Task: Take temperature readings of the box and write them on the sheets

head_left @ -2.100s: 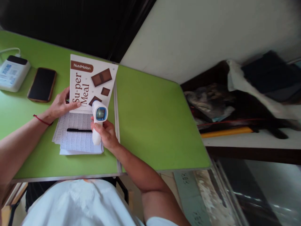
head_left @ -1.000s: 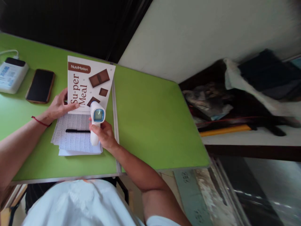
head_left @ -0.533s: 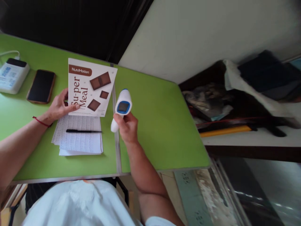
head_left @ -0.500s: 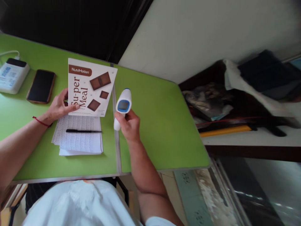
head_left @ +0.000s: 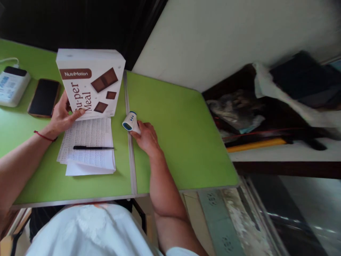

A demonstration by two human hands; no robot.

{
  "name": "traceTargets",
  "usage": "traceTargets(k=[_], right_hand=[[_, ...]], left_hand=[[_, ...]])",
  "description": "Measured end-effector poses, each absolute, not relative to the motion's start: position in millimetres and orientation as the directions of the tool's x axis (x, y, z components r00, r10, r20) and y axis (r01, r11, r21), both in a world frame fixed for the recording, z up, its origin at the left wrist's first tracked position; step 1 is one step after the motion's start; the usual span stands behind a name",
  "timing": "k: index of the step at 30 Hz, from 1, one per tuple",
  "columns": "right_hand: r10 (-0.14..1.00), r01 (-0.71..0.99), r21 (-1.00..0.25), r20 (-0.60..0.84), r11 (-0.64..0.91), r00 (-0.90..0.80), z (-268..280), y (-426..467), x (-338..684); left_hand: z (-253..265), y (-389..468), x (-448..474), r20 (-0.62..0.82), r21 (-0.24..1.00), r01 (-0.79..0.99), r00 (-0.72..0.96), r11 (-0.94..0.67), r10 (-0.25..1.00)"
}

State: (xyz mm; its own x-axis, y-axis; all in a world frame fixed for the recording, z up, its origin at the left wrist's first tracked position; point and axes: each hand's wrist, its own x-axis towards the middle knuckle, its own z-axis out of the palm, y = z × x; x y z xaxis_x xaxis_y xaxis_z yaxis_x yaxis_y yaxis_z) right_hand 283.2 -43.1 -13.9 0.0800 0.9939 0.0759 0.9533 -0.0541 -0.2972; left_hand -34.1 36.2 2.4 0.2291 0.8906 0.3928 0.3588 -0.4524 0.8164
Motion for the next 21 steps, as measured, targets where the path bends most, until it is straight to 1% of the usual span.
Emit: traceTargets(k=[3, 5, 6, 7, 9, 10, 12, 15, 17, 19, 21], right_hand=[[0.977, 0.955, -0.295, 0.198, -0.018, 0.079, -8.3, -45.6, 278.6], [0.959, 0.936, -0.343, 0.283, 0.077, 0.025, -4.5, -48.5, 271.1], [0.953, 0.913, -0.377, 0.301, 0.153, -0.035, -2.9, -50.7, 265.8], [0.946, 0.880, -0.411, 0.302, 0.239, -0.116, -1.5, -53.3, 259.6], [0.915, 0.793, -0.461, 0.257, 0.399, -0.311, 0.1, -59.8, 245.5], [0.890, 0.755, -0.470, 0.225, 0.456, -0.398, 0.4, -63.3, 238.3], [0.840, 0.721, -0.443, 0.169, 0.532, -0.516, 0.3, -69.4, 225.7], [0.804, 0.726, -0.364, 0.135, 0.583, -0.579, -1.4, -73.7, 214.9], [0.792, 0.712, -0.367, 0.138, 0.599, -0.595, -2.7, -72.4, 214.6], [0.794, 0.681, -0.436, 0.154, 0.588, -0.588, -3.4, -68.6, 219.5], [0.833, 0.647, -0.549, 0.189, 0.529, -0.521, -3.5, -64.3, 227.4]], left_hand=[[3.5, 42.1, -38.0, 0.403, 0.751, 0.470, 0.229, -0.463, 0.886], [3.1, 45.9, -39.1, 0.423, 0.712, 0.515, 0.229, -0.477, 0.877], [2.1, 48.0, -39.4, 0.428, 0.700, 0.526, 0.233, -0.484, 0.873], [0.5, 50.1, -39.5, 0.434, 0.691, 0.532, 0.237, -0.489, 0.869], [-3.7, 54.4, -39.7, 0.439, 0.682, 0.534, 0.247, -0.500, 0.864], [-5.9, 56.3, -39.8, 0.438, 0.680, 0.535, 0.252, -0.501, 0.863], [-9.3, 58.5, -39.7, 0.428, 0.680, 0.551, 0.239, -0.485, 0.872], [-9.2, 55.7, -37.6, 0.385, 0.684, 0.613, 0.157, -0.396, 0.909], [-5.5, 49.0, -35.2, 0.362, 0.694, 0.648, 0.061, -0.312, 0.930], [-0.6, 39.8, -32.7, 0.370, 0.704, 0.668, -0.057, -0.240, 0.927], [3.8, 29.9, -30.2, 0.417, 0.696, 0.678, -0.117, -0.234, 0.902]])
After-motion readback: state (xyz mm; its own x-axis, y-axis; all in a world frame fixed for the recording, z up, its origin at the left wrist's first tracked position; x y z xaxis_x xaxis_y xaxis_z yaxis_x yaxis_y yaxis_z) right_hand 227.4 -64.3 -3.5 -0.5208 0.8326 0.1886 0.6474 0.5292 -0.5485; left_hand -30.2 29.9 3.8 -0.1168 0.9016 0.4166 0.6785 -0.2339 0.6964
